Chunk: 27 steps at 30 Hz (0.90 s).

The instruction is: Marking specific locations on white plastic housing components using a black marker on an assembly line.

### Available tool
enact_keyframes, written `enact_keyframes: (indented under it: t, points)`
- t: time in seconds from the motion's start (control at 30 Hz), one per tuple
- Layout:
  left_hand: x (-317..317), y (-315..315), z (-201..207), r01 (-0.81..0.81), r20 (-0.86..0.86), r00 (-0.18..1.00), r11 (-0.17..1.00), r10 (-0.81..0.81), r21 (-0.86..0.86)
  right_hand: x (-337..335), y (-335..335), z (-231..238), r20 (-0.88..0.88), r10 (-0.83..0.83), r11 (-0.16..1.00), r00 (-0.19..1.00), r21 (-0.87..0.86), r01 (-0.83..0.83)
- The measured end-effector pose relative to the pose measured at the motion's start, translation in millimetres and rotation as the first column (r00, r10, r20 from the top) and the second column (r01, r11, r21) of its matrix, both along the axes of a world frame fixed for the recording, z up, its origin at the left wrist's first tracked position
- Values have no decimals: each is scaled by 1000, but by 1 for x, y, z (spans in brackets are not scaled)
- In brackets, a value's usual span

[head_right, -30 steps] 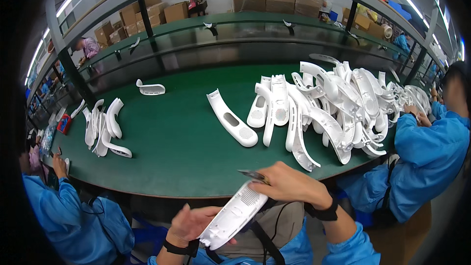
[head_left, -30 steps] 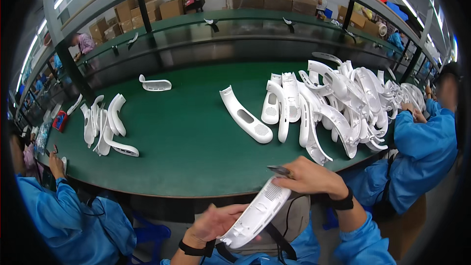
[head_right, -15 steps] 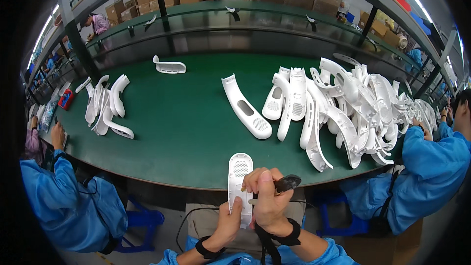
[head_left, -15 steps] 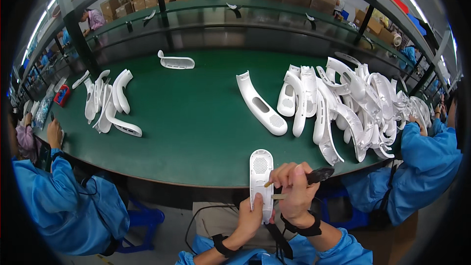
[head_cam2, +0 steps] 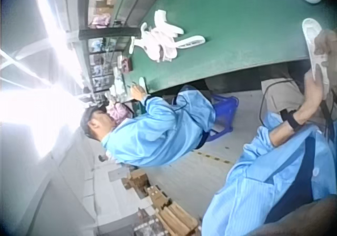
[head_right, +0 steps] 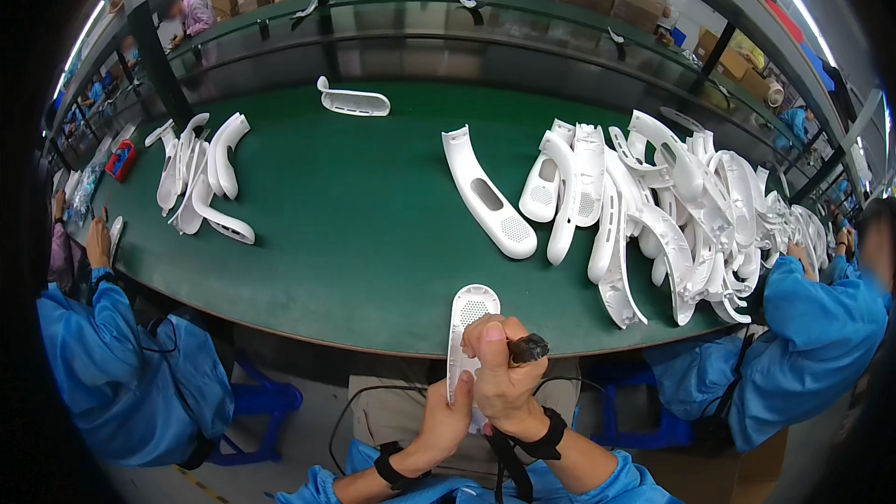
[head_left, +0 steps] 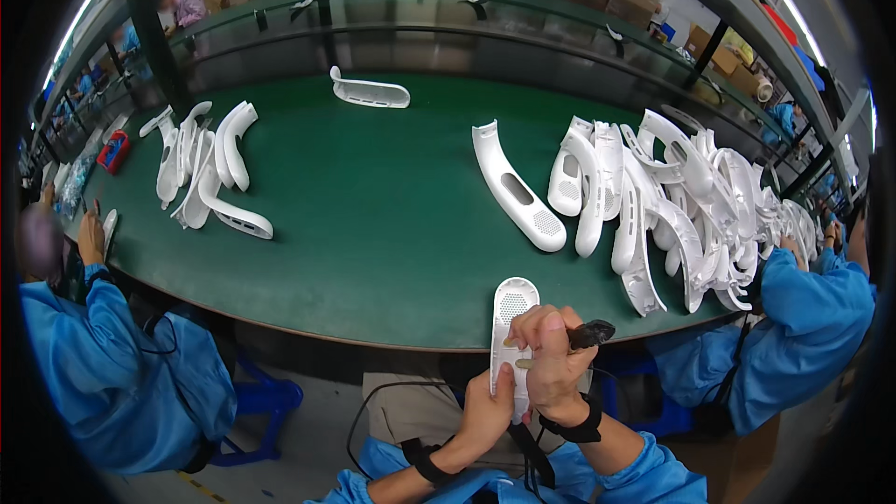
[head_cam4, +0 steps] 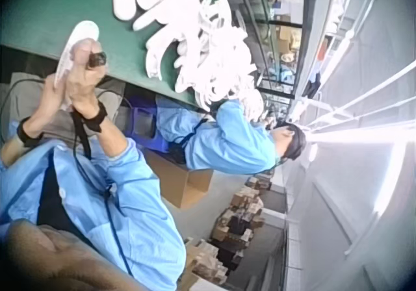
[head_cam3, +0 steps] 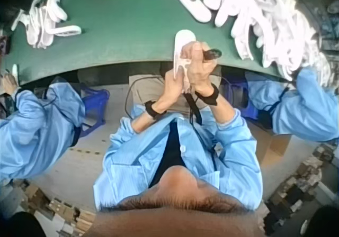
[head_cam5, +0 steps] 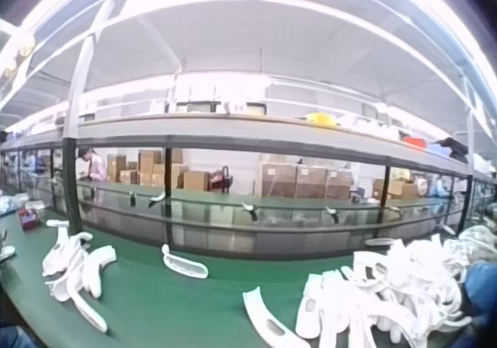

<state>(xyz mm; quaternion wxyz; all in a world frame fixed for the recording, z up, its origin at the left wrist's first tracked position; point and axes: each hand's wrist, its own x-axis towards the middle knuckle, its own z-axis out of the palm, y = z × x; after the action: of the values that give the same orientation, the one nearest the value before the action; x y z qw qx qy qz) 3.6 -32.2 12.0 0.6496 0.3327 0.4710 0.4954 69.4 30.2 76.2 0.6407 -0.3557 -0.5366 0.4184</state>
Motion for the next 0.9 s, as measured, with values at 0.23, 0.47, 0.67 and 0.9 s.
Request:
enact_keyframes:
  t: [0.23, 0.47, 0.67, 0.9]
  points:
    - [1, 0, 7, -12, 57, 998, 1000, 14, -27, -2, 9, -4, 89, 39, 994, 995, -105, -30]
    - [1, -1, 17, -2, -12, 1000, 999, 2, -33, -9, 20, -4, 307, -13, 996, 952, -82, 40]
    - [0, 2, 10, 10, 38, 999, 996, -7, -83, -7, 23, 14, -23, 1, 972, 1000, -237, -6]
    - [-1, 3, 16, 11, -52, 999, 999, -13, -41, 7, 8, 15, 95, 3, 998, 996, -56, 2]
